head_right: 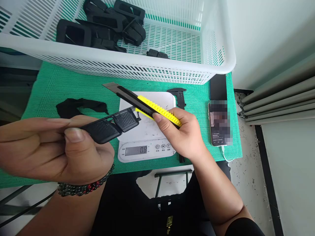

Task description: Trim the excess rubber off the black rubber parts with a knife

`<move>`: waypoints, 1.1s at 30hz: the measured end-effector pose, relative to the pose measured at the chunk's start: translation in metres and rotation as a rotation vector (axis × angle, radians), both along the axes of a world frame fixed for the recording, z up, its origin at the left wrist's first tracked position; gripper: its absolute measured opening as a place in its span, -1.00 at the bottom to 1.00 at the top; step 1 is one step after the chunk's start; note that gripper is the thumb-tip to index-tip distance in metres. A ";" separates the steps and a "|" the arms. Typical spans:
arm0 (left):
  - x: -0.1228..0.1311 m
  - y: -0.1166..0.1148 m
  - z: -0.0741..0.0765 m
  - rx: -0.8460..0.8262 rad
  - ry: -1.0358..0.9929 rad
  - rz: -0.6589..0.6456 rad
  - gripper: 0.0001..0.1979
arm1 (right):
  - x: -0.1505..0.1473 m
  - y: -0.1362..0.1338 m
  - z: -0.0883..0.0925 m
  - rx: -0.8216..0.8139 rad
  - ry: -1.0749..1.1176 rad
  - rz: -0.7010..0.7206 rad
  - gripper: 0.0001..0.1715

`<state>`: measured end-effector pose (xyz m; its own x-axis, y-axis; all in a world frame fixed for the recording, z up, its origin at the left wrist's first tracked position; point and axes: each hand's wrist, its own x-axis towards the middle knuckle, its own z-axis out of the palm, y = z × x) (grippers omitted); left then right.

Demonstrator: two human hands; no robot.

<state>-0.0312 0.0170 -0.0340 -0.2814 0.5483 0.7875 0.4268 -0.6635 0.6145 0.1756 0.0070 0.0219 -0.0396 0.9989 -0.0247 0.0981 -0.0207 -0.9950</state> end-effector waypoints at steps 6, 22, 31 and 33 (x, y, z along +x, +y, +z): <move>0.000 -0.002 -0.006 -0.088 -0.145 0.043 -0.67 | 0.000 0.000 0.001 -0.011 -0.014 0.001 -0.31; 0.005 0.000 0.002 0.010 -0.003 0.035 -0.73 | 0.000 -0.001 0.002 -0.008 -0.027 -0.001 -0.29; 0.001 0.002 -0.001 -0.018 -0.049 -0.032 -0.74 | 0.001 -0.003 0.003 -0.016 -0.025 0.000 -0.31; 0.003 0.003 -0.001 0.000 -0.017 -0.013 -0.76 | 0.000 -0.003 0.004 -0.012 -0.023 0.005 -0.31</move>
<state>-0.0284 0.0204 -0.0351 -0.2877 0.5523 0.7825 0.4081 -0.6684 0.6218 0.1759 0.0039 0.0254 -0.0444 0.9983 -0.0379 0.1212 -0.0323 -0.9921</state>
